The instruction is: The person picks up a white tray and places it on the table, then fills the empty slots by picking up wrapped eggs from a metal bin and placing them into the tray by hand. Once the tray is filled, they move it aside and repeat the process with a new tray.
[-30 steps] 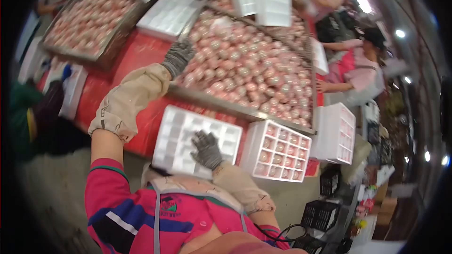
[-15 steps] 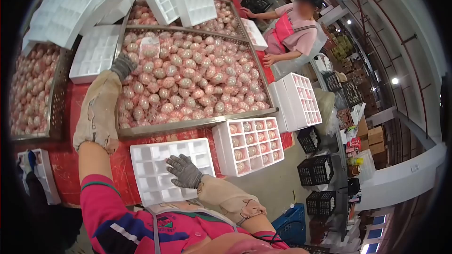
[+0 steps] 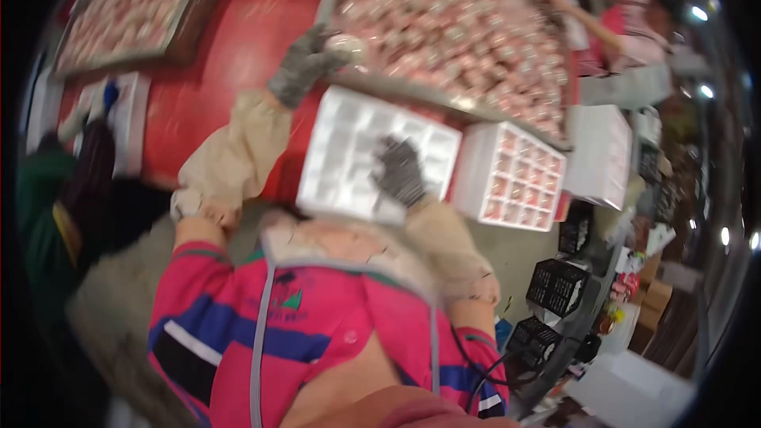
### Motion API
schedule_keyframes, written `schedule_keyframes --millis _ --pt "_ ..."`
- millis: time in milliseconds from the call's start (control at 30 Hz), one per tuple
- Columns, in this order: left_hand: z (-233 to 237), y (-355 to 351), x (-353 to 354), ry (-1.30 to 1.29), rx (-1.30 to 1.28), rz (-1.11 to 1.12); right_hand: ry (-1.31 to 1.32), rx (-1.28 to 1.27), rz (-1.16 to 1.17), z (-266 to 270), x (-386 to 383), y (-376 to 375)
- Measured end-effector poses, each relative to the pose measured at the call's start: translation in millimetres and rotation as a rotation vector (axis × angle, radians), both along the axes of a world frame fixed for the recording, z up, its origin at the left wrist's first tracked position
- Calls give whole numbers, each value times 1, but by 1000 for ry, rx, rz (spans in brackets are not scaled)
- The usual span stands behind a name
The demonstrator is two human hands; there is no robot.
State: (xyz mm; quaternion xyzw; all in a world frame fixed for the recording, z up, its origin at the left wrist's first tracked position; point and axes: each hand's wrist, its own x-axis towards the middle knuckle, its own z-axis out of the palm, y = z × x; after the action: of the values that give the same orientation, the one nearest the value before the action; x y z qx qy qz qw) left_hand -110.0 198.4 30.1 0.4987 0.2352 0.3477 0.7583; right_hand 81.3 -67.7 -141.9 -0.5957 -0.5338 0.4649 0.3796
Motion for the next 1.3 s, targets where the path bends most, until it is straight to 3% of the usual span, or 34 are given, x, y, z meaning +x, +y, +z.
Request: schedule_keyframes --millis 67,133,200,267,333,400,500,567,700,800,867,900,967,1000,1133,1200,1233,1300 --pt "-19 -36 -31 -82 -78 -26 -986 421 127 74 -8 17" --pt "-49 -52 -46 24 -155 12 -876 378 85 73 -7 16" --pt "-55 -62 -51 244 -189 -98 -890 443 63 85 -12 29" --pt "-63 -59 -42 268 -214 -92 -48 92 -376 88 -23 41" --pt "-66 -52 -25 293 -187 -145 -98 58 -398 90 -20 63" --pt "-80 -45 -10 379 -145 -148 -269 -44 -292 113 -20 85" --pt "-84 -40 2 601 33 -194 -556 -65 -96 101 -14 111" --pt "-81 -41 2 1149 704 -88 -713 -128 48 99 -19 120" --pt "-75 -46 -5 1274 719 -94 -890 -101 109 107 -25 138" --pt "-102 -45 -16 1045 805 0 -897 -127 229 122 -20 151" --pt "-102 -43 -15 1021 648 -83 -854 4 288 124 -20 156" --pt "-98 -40 -11 1013 642 -81 -893 -152 352 120 -23 161" --pt "-88 -34 -6 1281 724 -289 -921 -179 395 125 -26 164" --pt "-87 -33 -4 1280 723 -283 -945 -199 424 127 -27 167" --pt "-88 -33 7 1422 857 -378 -1009 -134 448 64 -20 170" --pt "-96 -31 15 1468 878 -395 -1059 224 160 7 -21 173" --pt "-100 -30 21 1529 907 -394 -1056 226 167 5 -25 184" --pt "-90 -29 30 1537 852 -353 -1133 -382 618 22 -37 204"
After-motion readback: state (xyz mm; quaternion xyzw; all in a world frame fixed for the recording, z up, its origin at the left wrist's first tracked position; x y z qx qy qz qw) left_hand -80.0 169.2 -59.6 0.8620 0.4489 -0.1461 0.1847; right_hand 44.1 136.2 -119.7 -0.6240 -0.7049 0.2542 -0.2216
